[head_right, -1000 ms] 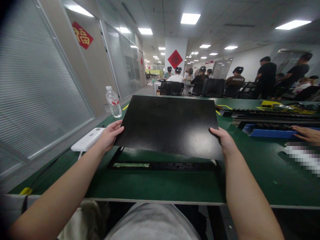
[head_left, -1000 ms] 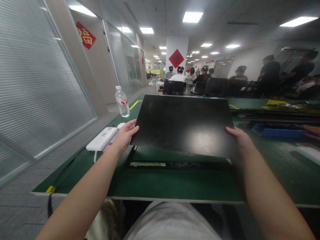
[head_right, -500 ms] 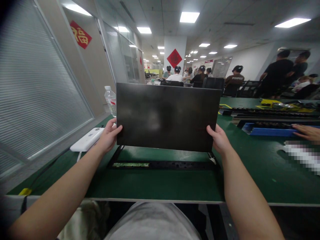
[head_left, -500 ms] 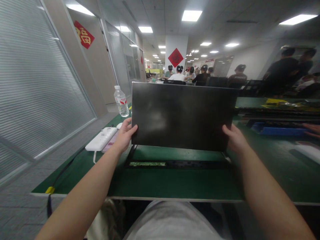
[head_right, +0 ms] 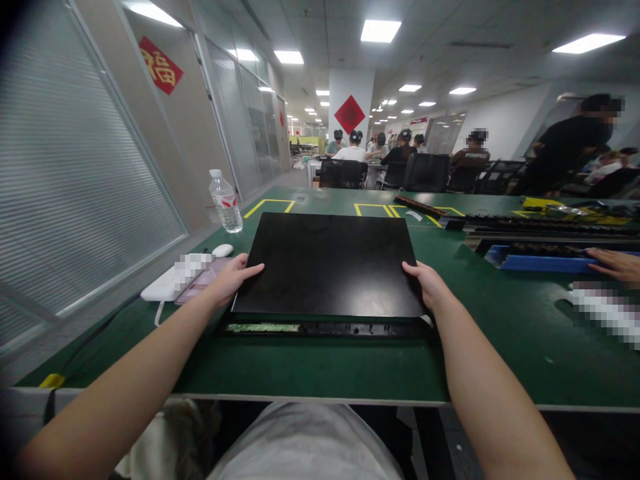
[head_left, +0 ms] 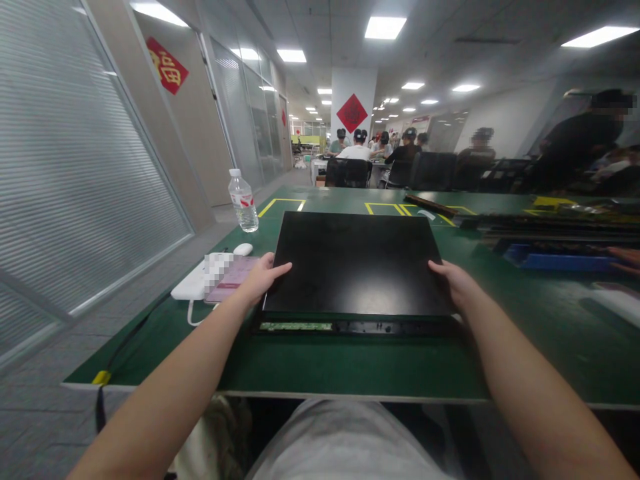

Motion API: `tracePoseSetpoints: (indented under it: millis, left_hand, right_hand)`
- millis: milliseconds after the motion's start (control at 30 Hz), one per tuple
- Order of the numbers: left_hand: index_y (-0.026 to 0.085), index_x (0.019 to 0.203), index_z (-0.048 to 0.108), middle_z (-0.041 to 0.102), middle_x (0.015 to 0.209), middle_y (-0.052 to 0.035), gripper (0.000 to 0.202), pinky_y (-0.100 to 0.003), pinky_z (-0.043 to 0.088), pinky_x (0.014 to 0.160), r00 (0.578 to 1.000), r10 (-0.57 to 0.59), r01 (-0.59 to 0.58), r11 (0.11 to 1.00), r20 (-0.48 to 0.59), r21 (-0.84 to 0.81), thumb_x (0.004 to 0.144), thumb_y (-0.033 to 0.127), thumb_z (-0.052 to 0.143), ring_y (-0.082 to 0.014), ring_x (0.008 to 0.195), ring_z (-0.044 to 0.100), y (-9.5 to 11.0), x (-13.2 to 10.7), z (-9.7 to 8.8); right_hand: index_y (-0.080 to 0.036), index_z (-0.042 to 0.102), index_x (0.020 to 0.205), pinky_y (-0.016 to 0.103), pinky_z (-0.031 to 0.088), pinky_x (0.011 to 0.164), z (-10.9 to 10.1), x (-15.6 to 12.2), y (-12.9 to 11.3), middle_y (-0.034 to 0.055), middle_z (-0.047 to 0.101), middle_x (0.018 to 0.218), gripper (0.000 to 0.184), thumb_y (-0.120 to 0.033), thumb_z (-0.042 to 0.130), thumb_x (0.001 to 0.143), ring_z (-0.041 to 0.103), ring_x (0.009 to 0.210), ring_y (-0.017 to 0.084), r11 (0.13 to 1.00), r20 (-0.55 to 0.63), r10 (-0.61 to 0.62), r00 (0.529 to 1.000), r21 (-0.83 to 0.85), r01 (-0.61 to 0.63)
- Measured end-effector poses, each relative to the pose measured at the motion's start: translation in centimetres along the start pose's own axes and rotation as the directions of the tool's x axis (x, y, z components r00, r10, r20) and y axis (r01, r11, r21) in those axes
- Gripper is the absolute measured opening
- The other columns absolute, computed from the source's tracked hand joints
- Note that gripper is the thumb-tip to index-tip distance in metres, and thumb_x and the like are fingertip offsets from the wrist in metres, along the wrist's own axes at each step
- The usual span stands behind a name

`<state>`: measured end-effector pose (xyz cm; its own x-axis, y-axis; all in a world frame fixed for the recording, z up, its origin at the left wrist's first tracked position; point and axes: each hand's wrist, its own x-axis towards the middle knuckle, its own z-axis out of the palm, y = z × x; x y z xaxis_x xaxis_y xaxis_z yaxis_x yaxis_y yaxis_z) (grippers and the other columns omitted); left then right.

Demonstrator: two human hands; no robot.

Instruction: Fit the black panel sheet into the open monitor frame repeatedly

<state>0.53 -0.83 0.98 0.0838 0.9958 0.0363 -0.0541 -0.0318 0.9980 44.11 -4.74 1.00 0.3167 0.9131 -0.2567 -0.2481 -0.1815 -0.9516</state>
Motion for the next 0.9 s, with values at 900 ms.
tracePoseSetpoints:
  millis: [900]
  left_hand:
    - [0.02, 0.097, 0.054, 0.072, 0.106, -0.0061, 0.052, -0.05, 0.052, 0.094, 0.998, 0.061, -0.057, 0.985, -0.023, 0.162, 0.057, 0.032, 0.085, -0.031, 0.106, 0.067, -0.4, 0.4, -0.3]
  right_hand:
    - [-0.02, 0.07, 0.085, 0.037, 0.053, 0.057, 0.0, -0.1, -0.2, 0.0065, 0.069, 0.065, 0.016, -0.03, 0.067, 0.073, 0.065, 0.061, 0.024, 0.992, -0.059, 0.038, 0.998, -0.117, -0.045]
